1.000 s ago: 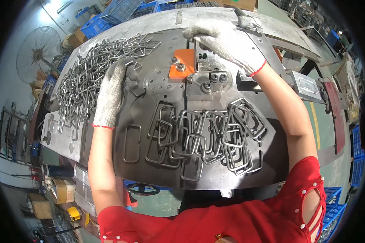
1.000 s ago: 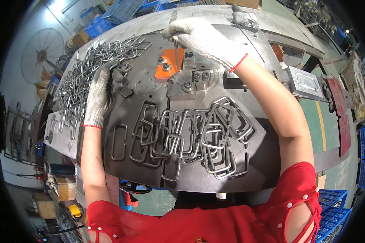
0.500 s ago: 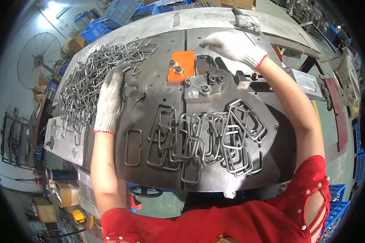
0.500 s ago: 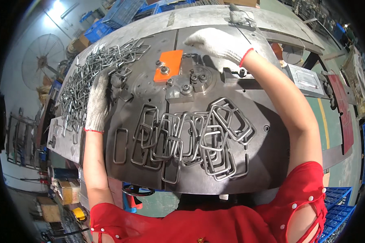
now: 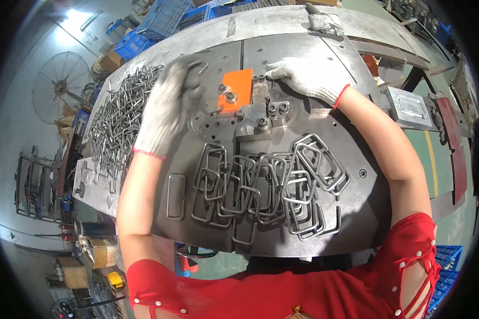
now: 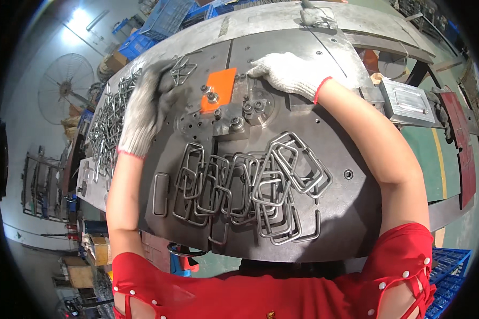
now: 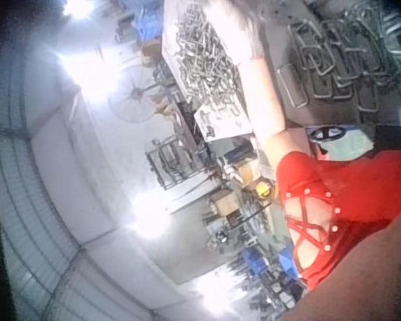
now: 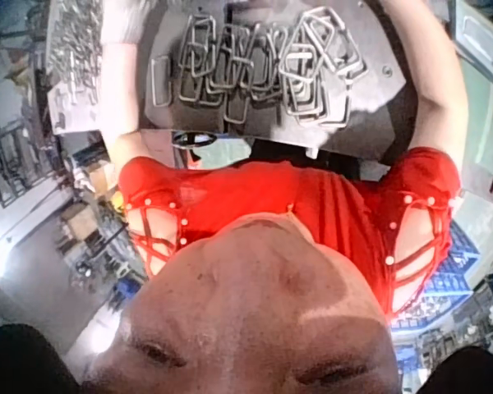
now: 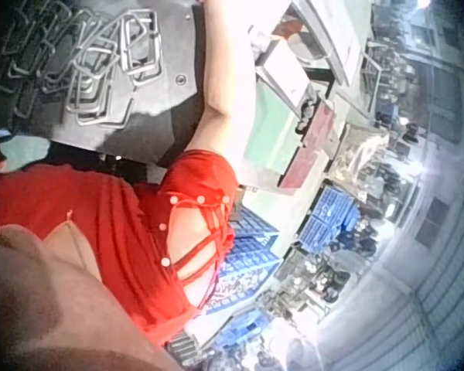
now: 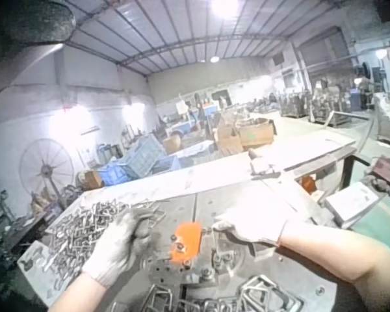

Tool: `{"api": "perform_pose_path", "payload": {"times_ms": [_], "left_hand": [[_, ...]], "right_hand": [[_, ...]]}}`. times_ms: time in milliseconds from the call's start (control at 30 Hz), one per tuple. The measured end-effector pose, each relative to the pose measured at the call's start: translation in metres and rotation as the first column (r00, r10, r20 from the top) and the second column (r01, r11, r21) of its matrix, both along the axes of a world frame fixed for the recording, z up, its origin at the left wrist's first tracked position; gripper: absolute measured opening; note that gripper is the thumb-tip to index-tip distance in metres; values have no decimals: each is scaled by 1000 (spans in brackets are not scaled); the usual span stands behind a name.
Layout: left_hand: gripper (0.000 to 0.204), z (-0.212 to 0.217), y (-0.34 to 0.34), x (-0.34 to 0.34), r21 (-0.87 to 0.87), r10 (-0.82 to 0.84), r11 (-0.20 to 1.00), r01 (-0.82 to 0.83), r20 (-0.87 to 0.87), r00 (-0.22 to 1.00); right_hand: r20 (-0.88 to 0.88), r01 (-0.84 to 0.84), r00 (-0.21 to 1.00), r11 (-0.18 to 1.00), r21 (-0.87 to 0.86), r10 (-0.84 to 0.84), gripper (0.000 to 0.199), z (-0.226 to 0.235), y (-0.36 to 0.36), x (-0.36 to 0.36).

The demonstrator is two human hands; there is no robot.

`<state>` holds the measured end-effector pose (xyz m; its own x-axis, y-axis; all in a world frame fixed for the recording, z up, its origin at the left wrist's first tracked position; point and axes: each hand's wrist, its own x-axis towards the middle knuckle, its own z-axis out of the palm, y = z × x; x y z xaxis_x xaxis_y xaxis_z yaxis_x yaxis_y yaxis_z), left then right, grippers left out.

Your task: The person bends metal wires using a bending machine, removes the gloves to pour liquid from a bottle into a mug, and puts the gloves back on to bend more metal wires.

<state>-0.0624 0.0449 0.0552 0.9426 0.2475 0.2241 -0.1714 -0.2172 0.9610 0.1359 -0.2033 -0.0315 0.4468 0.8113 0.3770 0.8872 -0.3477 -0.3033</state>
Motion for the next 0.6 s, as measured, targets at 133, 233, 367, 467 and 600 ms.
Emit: {"api": "perform_pose_path", "payload": {"times_ms": [133, 233, 367, 467, 600], "left_hand": [[38, -4, -46, 47, -6, -113, 994, 113, -59, 992], [37, -22, -54, 63, -174, -224, 961, 215, -36, 974], [34, -45, -42, 68, -94, -234, 969, 230, -23, 972], [31, -54, -35, 68, -37, -233, 972, 233, -14, 972], [30, -57, -33, 72, 7, -218, 976, 218, -2, 976]], "right_hand": [[-68, 6, 998, 1000, 5, -6, 30, 2, 0, -3], [-27, 25, 999, 1000, -13, -26, 31, 1, 0, -2], [-29, 13, 999, 998, -68, -15, 33, -4, 2, 5], [-42, 21, 999, 999, -49, -23, 34, -8, 3, 8], [-67, 14, 998, 1000, 21, -12, 35, -10, 4, 8]]}}
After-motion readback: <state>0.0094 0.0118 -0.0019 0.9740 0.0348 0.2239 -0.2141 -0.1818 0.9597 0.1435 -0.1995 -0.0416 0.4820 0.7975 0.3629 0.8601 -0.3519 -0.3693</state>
